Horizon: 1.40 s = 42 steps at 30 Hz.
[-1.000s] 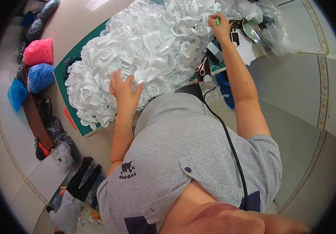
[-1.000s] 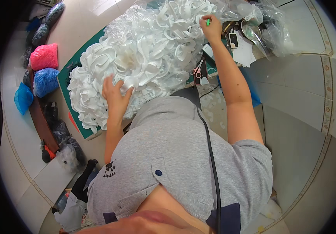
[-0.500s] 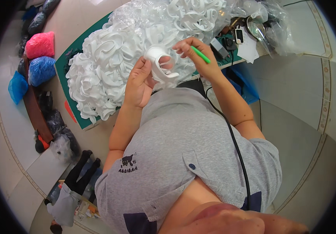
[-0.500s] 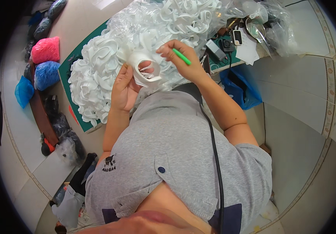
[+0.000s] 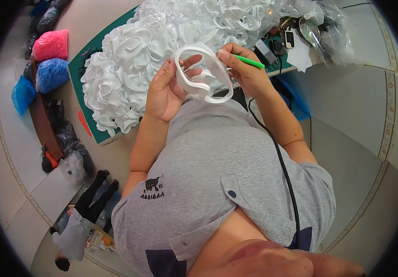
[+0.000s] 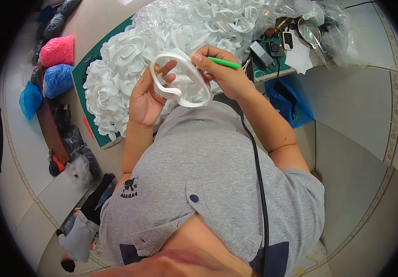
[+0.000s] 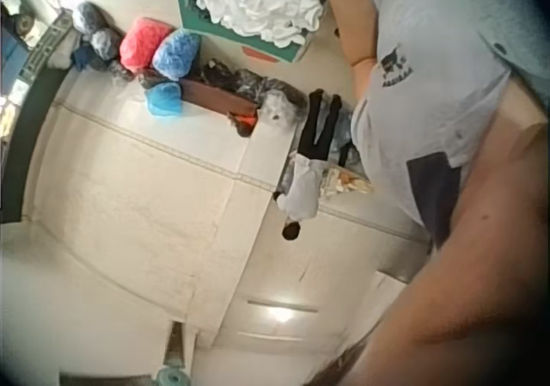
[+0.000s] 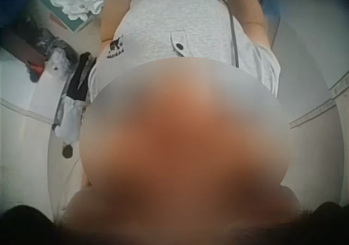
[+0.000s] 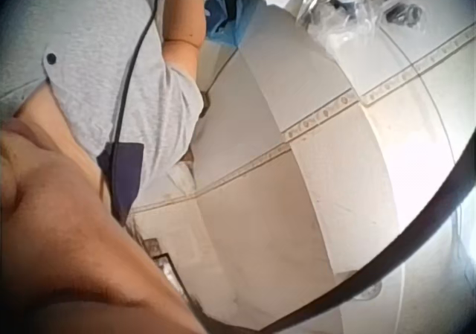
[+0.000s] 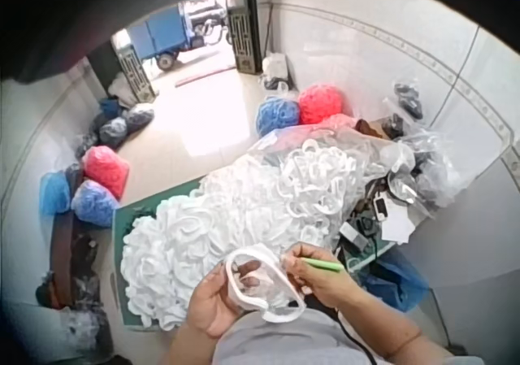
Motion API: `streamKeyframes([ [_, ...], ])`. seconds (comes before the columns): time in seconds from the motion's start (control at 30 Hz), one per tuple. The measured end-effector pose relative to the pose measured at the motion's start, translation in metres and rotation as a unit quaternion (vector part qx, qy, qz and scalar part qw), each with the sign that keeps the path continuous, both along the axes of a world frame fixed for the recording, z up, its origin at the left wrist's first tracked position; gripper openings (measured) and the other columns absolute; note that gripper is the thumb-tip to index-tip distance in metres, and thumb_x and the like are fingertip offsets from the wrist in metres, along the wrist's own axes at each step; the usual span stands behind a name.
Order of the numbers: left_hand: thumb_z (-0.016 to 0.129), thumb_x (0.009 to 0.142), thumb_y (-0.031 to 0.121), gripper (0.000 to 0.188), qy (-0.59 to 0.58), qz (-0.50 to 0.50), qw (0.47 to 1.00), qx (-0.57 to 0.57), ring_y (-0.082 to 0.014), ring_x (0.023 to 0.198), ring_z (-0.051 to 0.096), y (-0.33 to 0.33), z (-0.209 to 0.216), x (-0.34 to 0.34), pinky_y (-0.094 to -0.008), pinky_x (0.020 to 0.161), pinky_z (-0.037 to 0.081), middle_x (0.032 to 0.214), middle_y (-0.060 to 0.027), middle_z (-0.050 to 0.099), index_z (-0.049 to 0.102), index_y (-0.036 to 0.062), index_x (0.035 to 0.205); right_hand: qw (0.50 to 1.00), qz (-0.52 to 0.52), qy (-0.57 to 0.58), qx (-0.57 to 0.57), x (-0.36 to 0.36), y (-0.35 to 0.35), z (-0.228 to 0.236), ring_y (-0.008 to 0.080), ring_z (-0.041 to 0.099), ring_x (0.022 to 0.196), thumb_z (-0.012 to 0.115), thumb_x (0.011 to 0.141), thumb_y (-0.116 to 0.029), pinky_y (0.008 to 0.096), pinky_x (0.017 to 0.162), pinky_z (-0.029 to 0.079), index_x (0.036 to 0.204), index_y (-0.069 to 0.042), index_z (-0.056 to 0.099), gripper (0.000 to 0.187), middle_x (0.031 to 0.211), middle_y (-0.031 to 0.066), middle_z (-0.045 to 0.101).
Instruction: Inspecting and trimming small white plastic parts for assembly.
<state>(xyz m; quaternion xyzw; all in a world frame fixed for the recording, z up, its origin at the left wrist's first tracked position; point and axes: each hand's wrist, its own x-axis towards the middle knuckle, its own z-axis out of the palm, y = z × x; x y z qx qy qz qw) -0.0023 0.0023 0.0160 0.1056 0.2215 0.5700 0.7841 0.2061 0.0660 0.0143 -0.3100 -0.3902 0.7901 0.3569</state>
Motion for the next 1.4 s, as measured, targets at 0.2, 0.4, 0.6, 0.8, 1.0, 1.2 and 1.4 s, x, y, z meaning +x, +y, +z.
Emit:
streamKeyframes([
  [0.2, 0.039, 0.099, 0.022, 0.025, -0.051, 0.0, 0.999, -0.011, -0.0281, 0.106, 0.061, -0.002, -0.005, -0.005, -0.0432, 0.087, 0.054, 0.13, -0.0247, 0.047, 0.049, 0.0023, 0.111, 1.0, -0.004, 0.019, -0.006, -0.003, -0.004, 0.008, 0.0048, 0.052, 0.055, 0.059, 0.092, -0.023, 0.019, 0.041, 0.041, 0.092, -0.004, 0.055, 0.019, 0.073, 0.0002, 0.055],
  [0.4, 0.04, 0.099, 0.021, 0.025, -0.069, 0.003, 0.997, -0.029, -0.028, 0.105, 0.061, -0.002, -0.001, -0.005, -0.0428, 0.088, 0.054, 0.131, -0.0256, 0.046, 0.05, 0.0017, 0.11, 1.0, -0.007, 0.022, -0.003, -0.004, -0.005, 0.008, 0.0048, 0.051, 0.055, 0.059, 0.092, -0.023, 0.0186, 0.042, 0.04, 0.092, -0.005, 0.055, 0.018, 0.073, 0.0, 0.055],
  [0.6, 0.04, 0.099, 0.021, 0.026, -0.08, 0.009, 0.996, -0.024, -0.0276, 0.105, 0.061, -0.002, 0.006, -0.005, -0.0421, 0.088, 0.053, 0.13, -0.0252, 0.047, 0.05, 0.0013, 0.113, 0.999, -0.024, -0.02, 0.037, -0.004, -0.007, 0.005, 0.0053, 0.051, 0.056, 0.061, 0.091, -0.023, 0.02, 0.046, 0.039, 0.091, -0.004, 0.057, 0.019, 0.071, -0.0004, 0.055],
  [0.8, 0.039, 0.099, 0.02, 0.028, -0.068, 0.007, 0.998, -0.009, -0.0276, 0.103, 0.062, -0.002, 0.01, -0.006, -0.0423, 0.089, 0.053, 0.127, -0.0245, 0.05, 0.046, 0.0006, 0.119, 0.993, -0.044, -0.072, 0.078, -0.004, -0.006, 0.005, 0.0054, 0.05, 0.058, 0.061, 0.09, -0.023, 0.0203, 0.05, 0.038, 0.089, -0.004, 0.058, 0.019, 0.07, -0.0005, 0.055],
  [1.0, 0.038, 0.099, 0.018, 0.027, -0.049, 0.014, 0.999, -0.007, -0.0273, 0.101, 0.063, -0.002, 0.012, -0.004, -0.0423, 0.087, 0.054, 0.124, -0.0233, 0.053, 0.046, 0.0006, 0.118, 0.993, -0.039, -0.071, 0.084, -0.003, -0.006, 0.003, 0.0051, 0.05, 0.058, 0.061, 0.09, -0.022, 0.02, 0.051, 0.038, 0.089, -0.004, 0.057, 0.019, 0.071, -0.0007, 0.056],
  [1.2, 0.038, 0.099, 0.018, 0.025, -0.098, -0.008, 0.995, 0.025, -0.0265, 0.096, 0.064, -0.002, -0.001, -0.006, -0.0418, 0.085, 0.055, 0.115, -0.0211, 0.058, 0.047, 0.0003, 0.115, 1.0, 0.007, 0.005, 0.021, 0.002, -0.008, 0.007, 0.004, 0.051, 0.062, 0.058, 0.091, -0.022, 0.0187, 0.055, 0.038, 0.09, -0.006, 0.056, 0.017, 0.078, -0.0007, 0.058],
  [1.4, 0.039, 0.099, 0.015, 0.026, -0.236, -0.018, 0.968, -0.088, -0.0283, 0.096, 0.063, 0.0, -0.014, -0.011, -0.0387, 0.086, 0.056, 0.113, -0.0222, 0.058, 0.05, -0.0033, 0.113, 0.99, 0.031, 0.096, -0.096, 0.0, -0.009, 0.012, 0.0024, 0.048, 0.068, 0.055, 0.093, -0.024, 0.0168, 0.062, 0.037, 0.092, -0.007, 0.053, 0.017, 0.081, -0.0031, 0.054],
])
